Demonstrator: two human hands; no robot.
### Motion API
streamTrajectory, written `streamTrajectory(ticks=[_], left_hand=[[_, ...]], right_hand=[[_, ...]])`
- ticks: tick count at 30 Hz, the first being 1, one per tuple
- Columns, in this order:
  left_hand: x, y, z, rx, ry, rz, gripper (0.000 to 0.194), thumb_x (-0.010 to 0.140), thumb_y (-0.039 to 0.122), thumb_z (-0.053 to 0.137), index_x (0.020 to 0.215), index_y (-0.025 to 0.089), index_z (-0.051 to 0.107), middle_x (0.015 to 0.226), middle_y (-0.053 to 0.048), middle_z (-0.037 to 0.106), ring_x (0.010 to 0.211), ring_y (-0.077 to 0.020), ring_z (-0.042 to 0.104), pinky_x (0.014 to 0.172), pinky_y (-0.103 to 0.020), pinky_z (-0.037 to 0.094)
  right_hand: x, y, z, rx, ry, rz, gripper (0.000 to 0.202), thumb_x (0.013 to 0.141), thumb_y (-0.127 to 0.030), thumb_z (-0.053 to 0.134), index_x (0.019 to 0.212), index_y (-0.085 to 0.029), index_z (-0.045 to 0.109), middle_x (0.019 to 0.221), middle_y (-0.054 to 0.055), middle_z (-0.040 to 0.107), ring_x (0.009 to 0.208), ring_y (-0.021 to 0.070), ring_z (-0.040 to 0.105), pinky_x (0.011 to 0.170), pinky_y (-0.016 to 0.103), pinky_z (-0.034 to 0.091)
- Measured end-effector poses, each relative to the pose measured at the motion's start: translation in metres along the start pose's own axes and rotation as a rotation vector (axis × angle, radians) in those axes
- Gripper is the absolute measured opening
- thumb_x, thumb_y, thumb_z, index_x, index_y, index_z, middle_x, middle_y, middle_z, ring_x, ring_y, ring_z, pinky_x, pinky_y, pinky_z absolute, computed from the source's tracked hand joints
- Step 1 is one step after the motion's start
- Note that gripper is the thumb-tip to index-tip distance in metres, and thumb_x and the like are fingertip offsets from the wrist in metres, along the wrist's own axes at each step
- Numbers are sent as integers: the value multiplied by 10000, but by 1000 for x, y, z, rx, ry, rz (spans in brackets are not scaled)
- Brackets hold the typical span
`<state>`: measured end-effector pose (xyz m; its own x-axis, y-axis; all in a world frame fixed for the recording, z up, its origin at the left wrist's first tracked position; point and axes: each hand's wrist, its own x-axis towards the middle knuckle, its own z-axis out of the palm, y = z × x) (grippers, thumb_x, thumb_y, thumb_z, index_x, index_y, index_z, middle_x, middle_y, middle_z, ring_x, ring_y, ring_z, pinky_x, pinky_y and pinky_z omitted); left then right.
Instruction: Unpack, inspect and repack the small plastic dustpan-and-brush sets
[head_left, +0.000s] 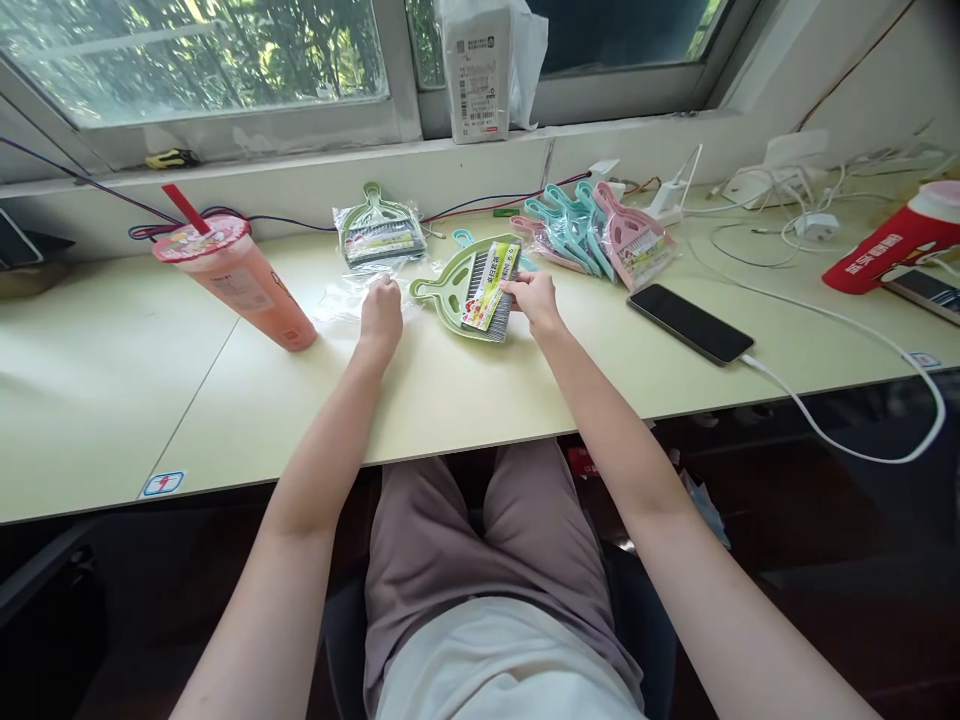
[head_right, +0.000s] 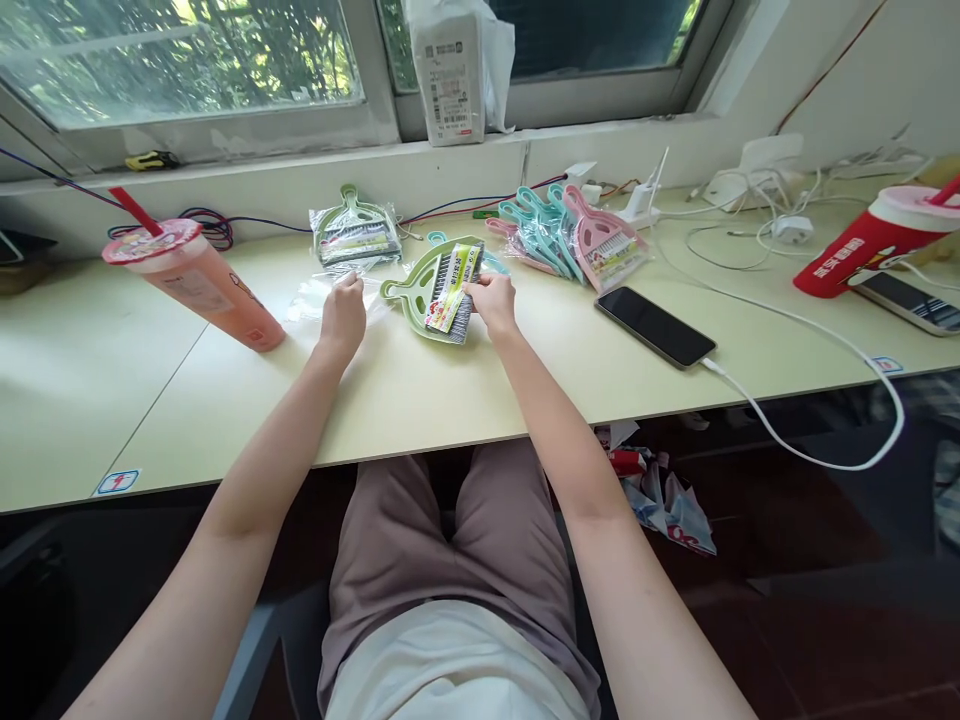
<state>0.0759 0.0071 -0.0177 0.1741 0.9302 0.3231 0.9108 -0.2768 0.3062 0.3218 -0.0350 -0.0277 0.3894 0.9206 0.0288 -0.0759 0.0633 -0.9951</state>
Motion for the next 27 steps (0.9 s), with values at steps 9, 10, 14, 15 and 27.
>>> streamTrajectory(ticks=[9,10,14,15,27], left_hand=[[-2,3,-1,-122,157,87,520,942,143,333,1453,123,427,1526,-143,415,1389,-280,425,1141,-430,376],[-2,2,-1,-138,175,106,521,944,151,333,1457,137,427,1526,-134,418,1389,-277,428,1138,-424,383],[-1,0,3,-191,239,234,535,942,135,309,1461,170,435,1531,-108,422,1404,-255,412,1136,-384,396],[-1,1,4,-193,238,270,542,938,121,303,1464,165,431,1536,-108,414,1409,-255,405,1137,-388,396],[-15,23,-10,-139,319,426,590,899,34,293,1447,177,460,1521,-94,439,1430,-211,371,1158,-370,389]], right_hand=[[-8,-6,3,41,-101,-50,119,701,-158,711,811,-119,686,762,46,706,812,223,700,821,477,595],[-9,-7,3,52,-120,-64,139,705,-179,720,826,-119,687,784,54,713,835,228,700,833,479,590],[-14,-10,5,72,-166,-106,213,714,-264,751,868,-132,686,859,75,730,906,254,696,863,495,578],[-14,-9,6,73,-170,-114,225,716,-280,757,873,-136,685,863,75,730,917,258,695,867,497,576],[-5,-4,11,224,-193,-41,241,661,-322,808,803,-164,694,804,40,751,792,191,691,820,404,581]])
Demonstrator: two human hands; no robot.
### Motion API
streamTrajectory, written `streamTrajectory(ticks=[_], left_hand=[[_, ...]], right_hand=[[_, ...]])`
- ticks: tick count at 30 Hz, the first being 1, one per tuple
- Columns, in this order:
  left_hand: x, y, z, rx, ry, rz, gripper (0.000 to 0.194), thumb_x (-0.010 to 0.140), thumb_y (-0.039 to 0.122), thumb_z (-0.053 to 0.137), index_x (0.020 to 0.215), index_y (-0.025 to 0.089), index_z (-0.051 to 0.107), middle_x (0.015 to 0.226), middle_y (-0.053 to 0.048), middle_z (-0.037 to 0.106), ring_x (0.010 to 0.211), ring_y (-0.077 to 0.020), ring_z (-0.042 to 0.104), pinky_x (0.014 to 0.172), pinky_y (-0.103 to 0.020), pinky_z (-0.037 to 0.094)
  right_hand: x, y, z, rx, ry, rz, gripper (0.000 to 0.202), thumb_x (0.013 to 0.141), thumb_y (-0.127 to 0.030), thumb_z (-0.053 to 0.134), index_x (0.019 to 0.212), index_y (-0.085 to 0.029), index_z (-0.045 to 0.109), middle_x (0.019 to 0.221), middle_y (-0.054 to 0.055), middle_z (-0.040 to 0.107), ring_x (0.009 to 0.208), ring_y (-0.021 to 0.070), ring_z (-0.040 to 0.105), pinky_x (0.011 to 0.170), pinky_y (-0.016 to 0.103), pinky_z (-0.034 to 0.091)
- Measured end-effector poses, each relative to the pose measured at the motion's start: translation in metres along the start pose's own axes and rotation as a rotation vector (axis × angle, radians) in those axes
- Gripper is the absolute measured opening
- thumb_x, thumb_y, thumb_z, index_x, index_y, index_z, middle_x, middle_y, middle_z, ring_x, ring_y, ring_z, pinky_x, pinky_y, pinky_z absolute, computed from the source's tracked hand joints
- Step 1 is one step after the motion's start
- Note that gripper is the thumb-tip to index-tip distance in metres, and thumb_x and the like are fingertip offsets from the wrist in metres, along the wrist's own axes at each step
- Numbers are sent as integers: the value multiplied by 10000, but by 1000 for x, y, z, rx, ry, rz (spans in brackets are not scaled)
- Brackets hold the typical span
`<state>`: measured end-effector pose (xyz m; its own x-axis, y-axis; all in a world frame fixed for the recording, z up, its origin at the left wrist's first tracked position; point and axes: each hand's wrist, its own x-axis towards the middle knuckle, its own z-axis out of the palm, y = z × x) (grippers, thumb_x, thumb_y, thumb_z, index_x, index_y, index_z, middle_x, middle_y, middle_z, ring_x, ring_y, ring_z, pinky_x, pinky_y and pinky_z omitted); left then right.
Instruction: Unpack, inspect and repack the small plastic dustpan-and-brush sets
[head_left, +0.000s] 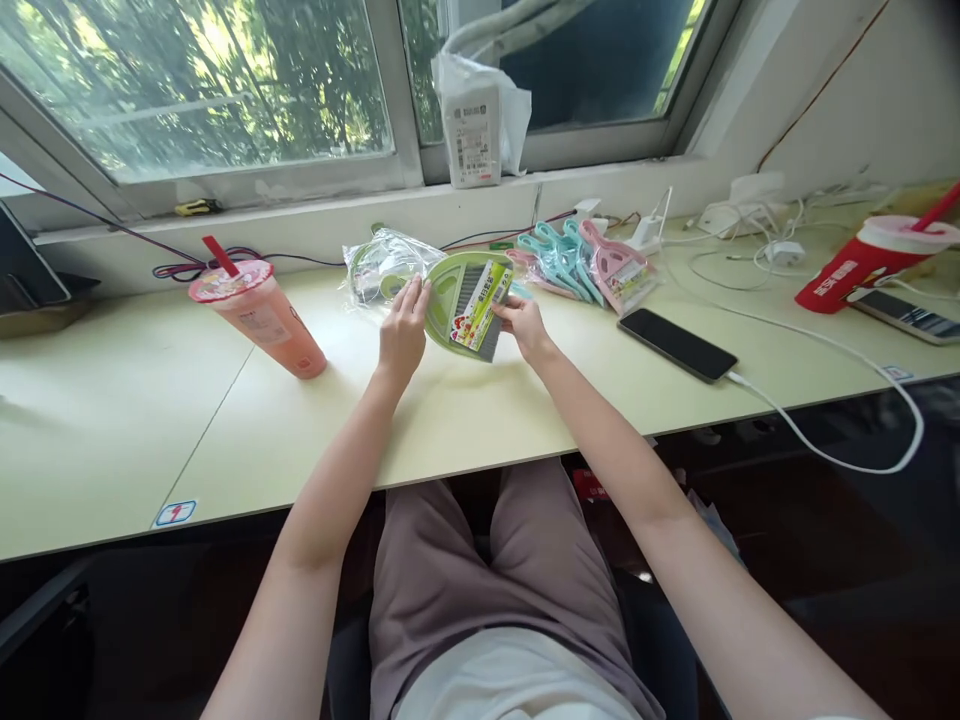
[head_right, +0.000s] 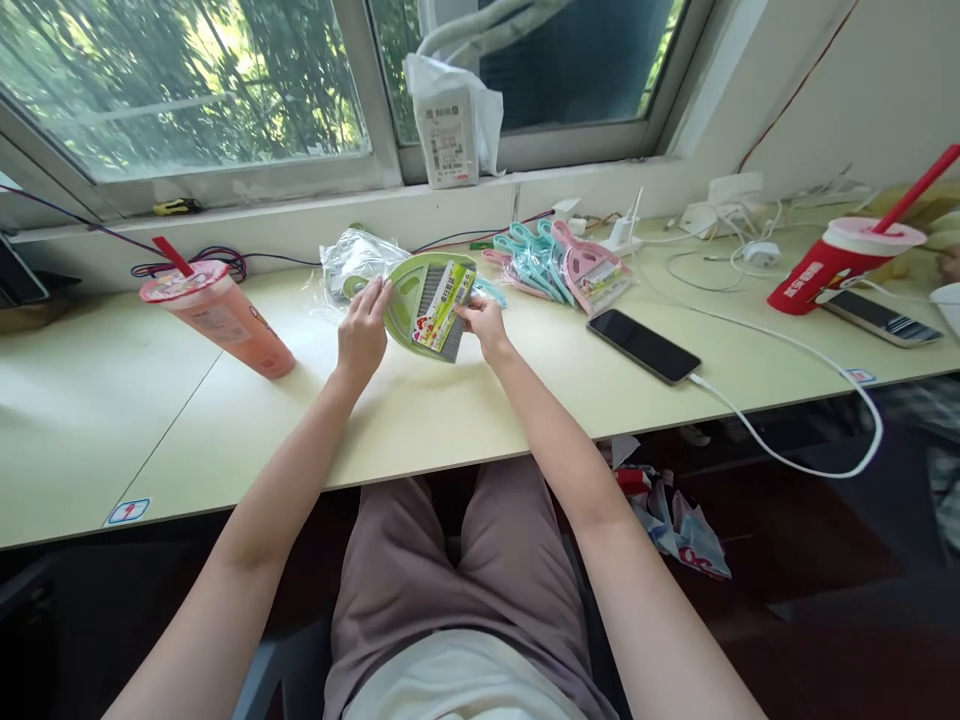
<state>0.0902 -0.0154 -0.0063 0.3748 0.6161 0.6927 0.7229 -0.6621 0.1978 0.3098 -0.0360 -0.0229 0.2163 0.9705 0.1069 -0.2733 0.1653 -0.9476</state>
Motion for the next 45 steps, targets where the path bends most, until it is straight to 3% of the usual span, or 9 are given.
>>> streamTrajectory(ticks=[7,15,20,24,27,29,31,37,45], left_hand=[[-2,10,-6,59,37,197,579,901,42,301,1429,179,495,1485,-85,483,1395,-192,430,1129,-354,420],[-4,19,-17,98,222,280,530,960,224,411,1486,158,393,1462,-129,499,1447,-234,343,1230,-514,-51],[-5,22,-23,84,205,330,482,952,200,387,1428,182,467,1379,-101,591,1422,-212,390,1220,-501,-106],[-11,27,-17,83,175,385,435,957,193,388,1373,224,512,1373,-85,600,1414,-202,405,1221,-511,-92],[-12,26,-10,8,392,230,474,956,298,477,1422,228,428,1489,-132,472,1475,-230,286,1223,-537,-48],[-8,23,-9,-133,613,-36,687,911,434,573,1494,212,285,1587,-179,281,1515,-265,144,1227,-547,34],[0,19,-12,-425,685,-303,828,877,527,603,1525,228,184,1613,-182,196,1518,-279,124,1217,-522,176],[10,27,-14,-1382,59,-553,612,805,574,674,1282,205,569,1257,-123,646,1201,-299,599,992,-433,509],[3,41,2,-1499,10,-609,610,750,570,730,1244,232,611,1134,-72,689,986,-210,674,868,-369,559]], right_hand=[[-6,1,4,149,88,28,218,628,-274,821,783,-175,704,805,41,751,773,202,688,788,376,582],[-9,-2,2,233,14,-19,366,534,-365,881,812,-190,721,889,57,757,849,241,694,800,388,577],[-13,-2,6,168,-132,-28,459,517,-439,897,866,-188,737,913,74,756,892,262,692,787,398,571],[-16,-1,10,207,-90,-52,469,510,-444,899,873,-195,737,941,67,754,899,252,686,810,398,567],[-16,-2,11,284,-8,-70,467,478,-429,906,844,-199,730,943,53,752,894,241,682,838,395,560],[-15,-3,11,300,16,-75,453,477,-424,900,830,-202,722,937,49,751,890,240,681,843,397,559],[-16,-3,12,285,3,-68,429,498,-423,890,822,-203,716,928,49,751,885,242,683,840,402,562],[-22,3,21,231,-22,-48,438,525,-427,878,853,-193,707,925,70,747,892,256,695,836,409,579],[-20,2,19,312,129,-36,337,581,-344,839,835,-207,665,926,64,742,993,286,687,854,436,598]])
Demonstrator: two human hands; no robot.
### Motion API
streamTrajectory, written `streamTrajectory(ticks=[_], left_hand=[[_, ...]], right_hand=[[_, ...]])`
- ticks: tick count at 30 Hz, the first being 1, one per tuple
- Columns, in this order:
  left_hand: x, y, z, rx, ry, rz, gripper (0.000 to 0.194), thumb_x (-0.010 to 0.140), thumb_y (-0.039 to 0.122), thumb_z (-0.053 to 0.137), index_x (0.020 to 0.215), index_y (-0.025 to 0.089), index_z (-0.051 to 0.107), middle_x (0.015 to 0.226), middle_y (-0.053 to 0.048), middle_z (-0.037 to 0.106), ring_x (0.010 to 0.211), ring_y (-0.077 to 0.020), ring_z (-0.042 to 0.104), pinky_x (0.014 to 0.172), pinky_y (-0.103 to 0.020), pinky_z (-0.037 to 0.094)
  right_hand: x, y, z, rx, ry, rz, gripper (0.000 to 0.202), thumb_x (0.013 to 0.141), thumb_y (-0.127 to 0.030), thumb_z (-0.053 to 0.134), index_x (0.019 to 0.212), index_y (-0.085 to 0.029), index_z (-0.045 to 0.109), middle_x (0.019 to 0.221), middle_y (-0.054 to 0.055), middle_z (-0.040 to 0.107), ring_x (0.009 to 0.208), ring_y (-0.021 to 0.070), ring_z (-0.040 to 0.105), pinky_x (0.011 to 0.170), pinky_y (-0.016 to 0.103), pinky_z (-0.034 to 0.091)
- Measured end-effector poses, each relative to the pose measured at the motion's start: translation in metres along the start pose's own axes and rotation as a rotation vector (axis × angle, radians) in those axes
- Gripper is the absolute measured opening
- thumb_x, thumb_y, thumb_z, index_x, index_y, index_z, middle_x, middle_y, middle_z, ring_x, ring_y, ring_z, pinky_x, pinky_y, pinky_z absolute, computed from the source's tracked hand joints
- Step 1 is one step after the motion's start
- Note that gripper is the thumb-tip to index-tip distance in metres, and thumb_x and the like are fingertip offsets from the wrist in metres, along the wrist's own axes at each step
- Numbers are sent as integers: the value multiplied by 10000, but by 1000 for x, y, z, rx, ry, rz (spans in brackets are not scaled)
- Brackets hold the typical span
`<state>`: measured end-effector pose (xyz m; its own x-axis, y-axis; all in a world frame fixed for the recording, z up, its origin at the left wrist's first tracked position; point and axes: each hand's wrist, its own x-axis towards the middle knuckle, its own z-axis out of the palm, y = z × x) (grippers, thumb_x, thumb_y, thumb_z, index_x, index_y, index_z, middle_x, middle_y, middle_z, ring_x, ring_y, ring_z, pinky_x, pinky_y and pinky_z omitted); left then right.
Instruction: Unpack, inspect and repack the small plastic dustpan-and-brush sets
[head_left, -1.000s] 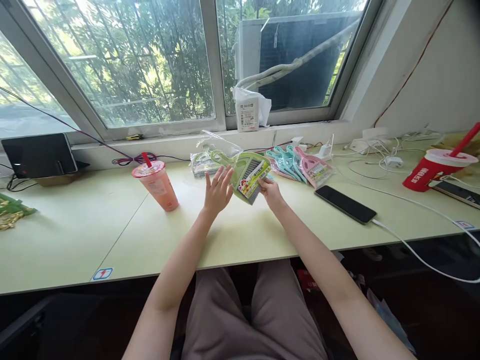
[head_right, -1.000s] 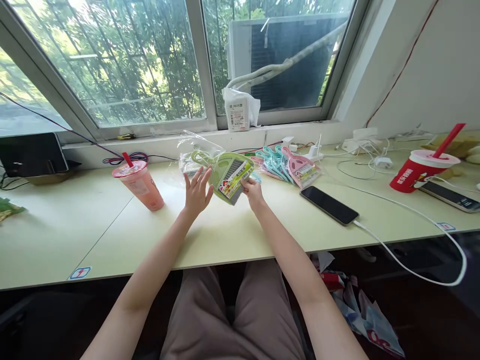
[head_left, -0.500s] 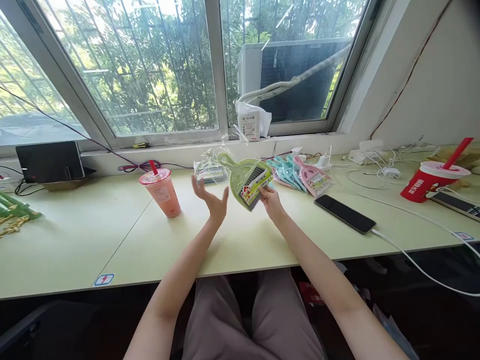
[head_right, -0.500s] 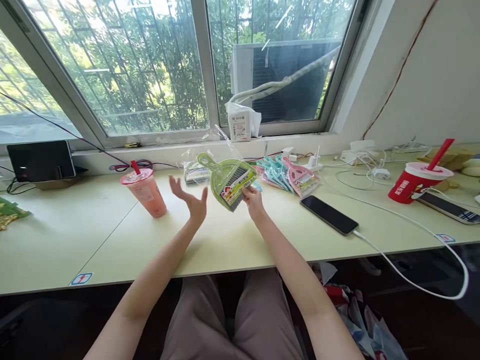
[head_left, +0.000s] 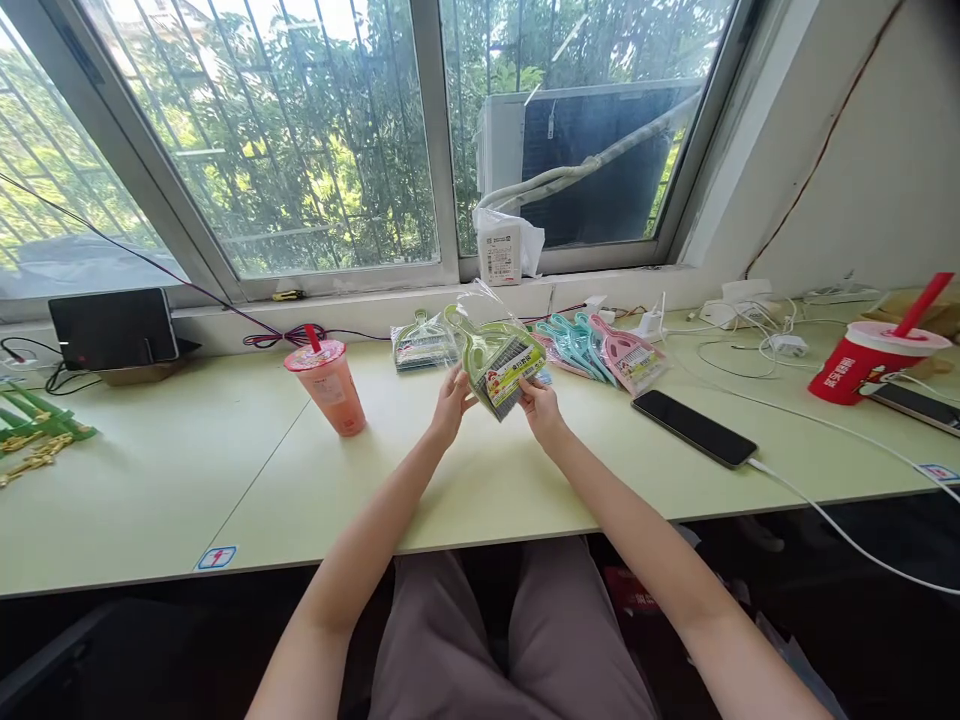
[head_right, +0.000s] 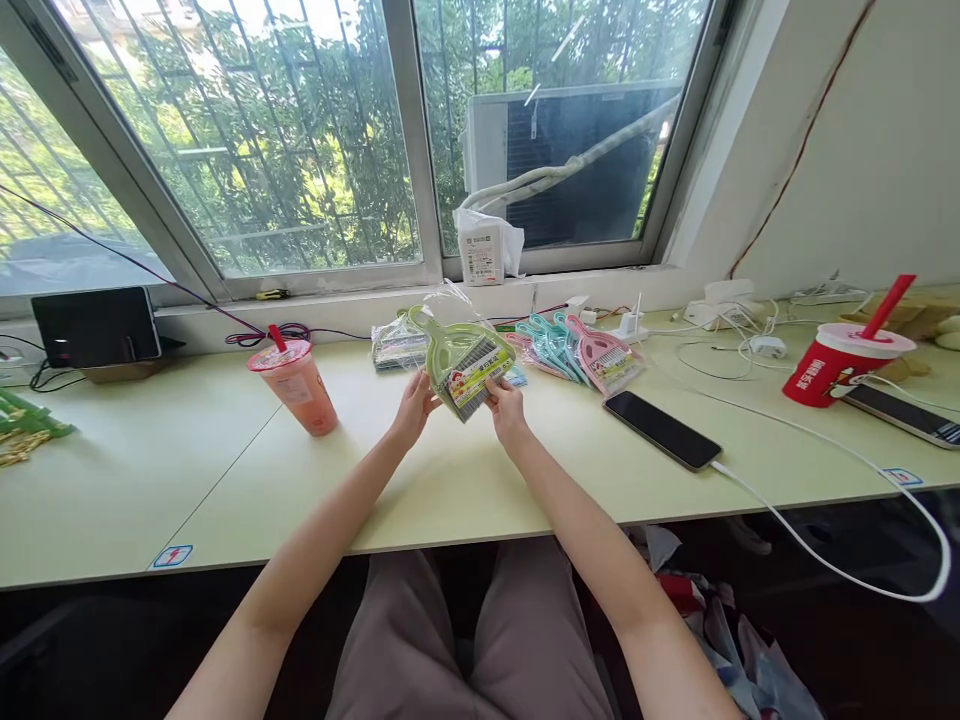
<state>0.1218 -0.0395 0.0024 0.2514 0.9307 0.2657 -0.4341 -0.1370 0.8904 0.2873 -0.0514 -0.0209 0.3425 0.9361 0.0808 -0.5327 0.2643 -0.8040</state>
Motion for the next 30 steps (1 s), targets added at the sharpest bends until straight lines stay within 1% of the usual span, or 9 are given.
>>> streamTrajectory(ticks=[3,5,8,11,15,19,22,27,30], left_hand=[[5,6,-7,65,140,38,567,758,563,724,1187,198,656,987,-72,716,914,-205,686,825,-360,569],[7,12,-12,88,245,86,499,808,557,673,1145,189,678,954,-80,725,908,-207,695,782,-333,572],[10,23,-22,74,368,172,411,876,516,597,1118,196,682,1008,-95,733,900,-196,709,759,-301,561],[13,32,-34,54,496,246,382,909,491,543,1117,198,672,1036,-110,734,918,-190,711,796,-305,547],[16,36,-48,41,616,287,402,936,497,474,1181,223,636,1164,-125,704,1043,-193,681,880,-328,517],[17,33,-51,81,612,258,406,942,544,441,1175,273,633,1339,-92,619,1185,-197,615,953,-337,482],[20,31,-50,60,578,202,431,943,583,417,1235,326,602,1416,-56,560,1176,-190,619,931,-317,499],[21,29,-47,-25,420,154,535,929,614,434,1400,361,470,1326,-79,618,1049,-168,672,858,-292,538],[17,28,-42,10,356,199,644,859,550,621,1439,372,407,1295,-81,632,1079,-170,659,853,-286,544]], right_hand=[[2,-3,-1,10,32,36,277,599,-282,814,820,-206,664,911,52,746,982,265,693,874,414,594],[2,-5,-2,-6,28,55,251,616,-263,800,817,-201,662,885,52,748,955,259,702,873,415,594],[1,-8,-2,-49,-8,79,216,637,-246,775,820,-190,675,855,59,752,909,256,712,848,414,596],[-1,-11,-2,-102,-39,98,187,639,-229,760,811,-184,699,842,56,756,863,241,712,827,397,594],[-1,-12,-2,-191,-33,104,157,633,-216,768,774,-181,708,810,42,753,791,218,703,791,386,592],[-1,-12,-3,-219,-29,101,140,646,-220,765,769,-184,708,803,37,751,782,214,702,789,387,587],[-2,-12,-2,-185,-54,110,164,639,-241,773,780,-182,716,818,41,752,789,213,702,796,380,583],[-3,-10,-1,-159,-100,109,257,578,-303,823,783,-188,720,814,47,750,771,218,690,761,373,577],[-4,-8,0,-181,-108,99,297,557,-334,836,793,-191,724,831,51,751,783,226,687,756,378,571]])
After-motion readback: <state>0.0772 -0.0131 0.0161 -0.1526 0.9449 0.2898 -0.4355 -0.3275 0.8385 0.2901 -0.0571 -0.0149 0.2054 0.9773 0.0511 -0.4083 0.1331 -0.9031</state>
